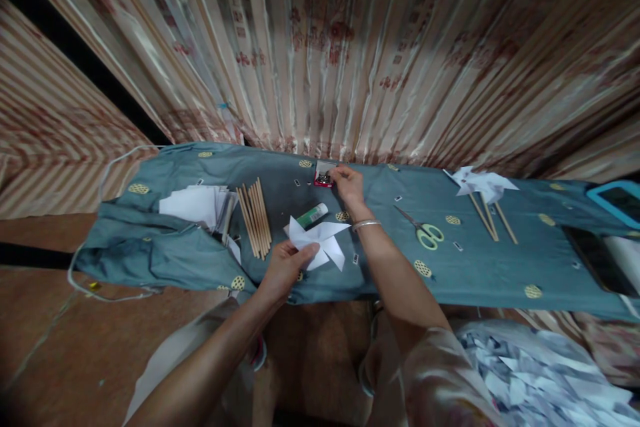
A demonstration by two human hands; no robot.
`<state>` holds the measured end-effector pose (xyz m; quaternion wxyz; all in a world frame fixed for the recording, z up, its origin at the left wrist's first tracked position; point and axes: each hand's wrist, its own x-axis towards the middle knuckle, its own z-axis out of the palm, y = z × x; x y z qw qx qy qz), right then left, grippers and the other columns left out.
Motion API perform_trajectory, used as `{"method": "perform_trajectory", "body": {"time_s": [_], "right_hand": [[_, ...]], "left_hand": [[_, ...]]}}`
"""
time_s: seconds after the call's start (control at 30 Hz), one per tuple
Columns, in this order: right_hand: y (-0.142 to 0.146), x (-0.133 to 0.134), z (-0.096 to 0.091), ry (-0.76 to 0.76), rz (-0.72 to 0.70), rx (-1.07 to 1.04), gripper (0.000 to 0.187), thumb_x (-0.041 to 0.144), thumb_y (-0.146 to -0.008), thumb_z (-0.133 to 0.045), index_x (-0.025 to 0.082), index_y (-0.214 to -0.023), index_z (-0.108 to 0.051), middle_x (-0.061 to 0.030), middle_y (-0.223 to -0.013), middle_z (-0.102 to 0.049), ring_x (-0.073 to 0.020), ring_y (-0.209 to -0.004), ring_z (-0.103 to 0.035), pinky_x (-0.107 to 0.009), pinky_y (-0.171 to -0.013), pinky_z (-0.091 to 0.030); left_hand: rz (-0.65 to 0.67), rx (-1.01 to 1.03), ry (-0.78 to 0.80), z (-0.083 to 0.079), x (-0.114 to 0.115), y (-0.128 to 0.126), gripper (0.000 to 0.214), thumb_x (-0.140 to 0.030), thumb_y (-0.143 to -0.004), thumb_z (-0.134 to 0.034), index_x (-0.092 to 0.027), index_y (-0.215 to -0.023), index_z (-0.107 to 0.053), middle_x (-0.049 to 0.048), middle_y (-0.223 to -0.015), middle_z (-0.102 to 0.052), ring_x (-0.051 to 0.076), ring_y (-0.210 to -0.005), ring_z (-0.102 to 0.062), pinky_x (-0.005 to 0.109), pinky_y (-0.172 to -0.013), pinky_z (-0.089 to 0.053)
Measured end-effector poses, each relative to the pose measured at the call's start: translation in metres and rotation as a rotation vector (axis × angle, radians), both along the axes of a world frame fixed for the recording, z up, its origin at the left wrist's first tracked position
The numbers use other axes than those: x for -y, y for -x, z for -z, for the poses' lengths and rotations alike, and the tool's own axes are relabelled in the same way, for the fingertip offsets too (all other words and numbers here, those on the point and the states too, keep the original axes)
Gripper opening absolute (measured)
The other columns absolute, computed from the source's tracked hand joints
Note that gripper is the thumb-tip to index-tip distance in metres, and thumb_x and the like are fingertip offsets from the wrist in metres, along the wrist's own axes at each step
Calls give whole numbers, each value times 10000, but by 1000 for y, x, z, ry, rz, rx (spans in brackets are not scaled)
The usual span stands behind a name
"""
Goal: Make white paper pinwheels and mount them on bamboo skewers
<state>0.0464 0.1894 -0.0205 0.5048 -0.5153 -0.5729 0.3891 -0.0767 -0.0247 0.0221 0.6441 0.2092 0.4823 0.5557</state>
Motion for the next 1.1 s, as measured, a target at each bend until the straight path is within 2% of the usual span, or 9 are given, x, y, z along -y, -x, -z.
{"method": "perform_trajectory", "body": {"time_s": [0.1, 0.2, 0.33, 0.43, 0.57, 0.77, 0.97, 1.1], "right_hand": [[-12, 25, -3, 53, 41, -79, 284, 487, -670, -668, 206, -709, -662, -49, -793, -702, -196, -772, -644, -357, -734, -511], [-28, 62, -4, 90, 33, -109, 353, 552, -657, -690, 208, -731, -666, -53, -776, -709, -162, -629, -607, -315, -592, -486], [-55, 108, 3, 106, -12, -19, 321, 527, -709, -677, 207, -719, -666, -24, -664, -678, -149, -593, -586, -310, -625, -493], [-72, 128, 10, 121, -8, 34, 312, 514, -710, -681, 202, -716, -664, -25, -654, -679, -165, -607, -603, -325, -653, -504], [-82, 138, 15, 125, 9, 114, 256, 455, -715, -685, 199, -729, -686, -24, -694, -696, -171, -637, -609, -322, -687, -497], [-83, 142, 17, 130, -12, 180, 247, 433, -735, -646, 193, -744, -700, -21, -707, -703, -167, -643, -611, -300, -697, -493], [-81, 149, 11, 91, -61, 303, 172, 343, -768, -592, 203, -795, -687, -18, -741, -706, -172, -675, -642, -300, -710, -513], [-82, 155, 3, -20, -140, 414, 173, 254, -811, -546, 201, -899, -685, -55, -943, -730, -183, -813, -688, -317, -811, -543]], "left_hand": [[-21, -4, 6, -3, -1, 0, 405, -441, -400, -887, -148, -647, -756, 48, -681, -728, 143, -585, -582, 264, -614, -469], [-31, -16, -4, -5, -3, -1, 365, -408, -414, -883, -152, -641, -755, 39, -673, -727, 133, -581, -571, 251, -609, -457], [-36, -58, -6, -4, -4, -2, 328, -395, -427, -875, -155, -603, -739, 28, -622, -704, 122, -552, -544, 240, -577, -432], [-45, -75, -17, -4, -6, -3, 330, -391, -431, -877, -151, -605, -733, 28, -623, -702, 121, -556, -542, 237, -576, -431], [-77, -84, -9, -3, -10, -7, 350, -398, -416, -880, -147, -604, -724, 25, -619, -699, 115, -545, -541, 234, -572, -432], [-85, -92, -26, 2, -19, -16, 368, -409, -418, -877, -145, -624, -726, 29, -639, -708, 123, -555, -563, 241, -589, -440], [-79, -74, -30, 6, -29, -24, 329, -363, -424, -883, -170, -650, -743, 21, -680, -728, 139, -592, -596, 253, -627, -464], [-87, -57, -61, 7, -33, -27, 331, -345, -445, -885, -175, -698, -754, 20, -720, -741, 145, -629, -618, 259, -665, -482]]}}
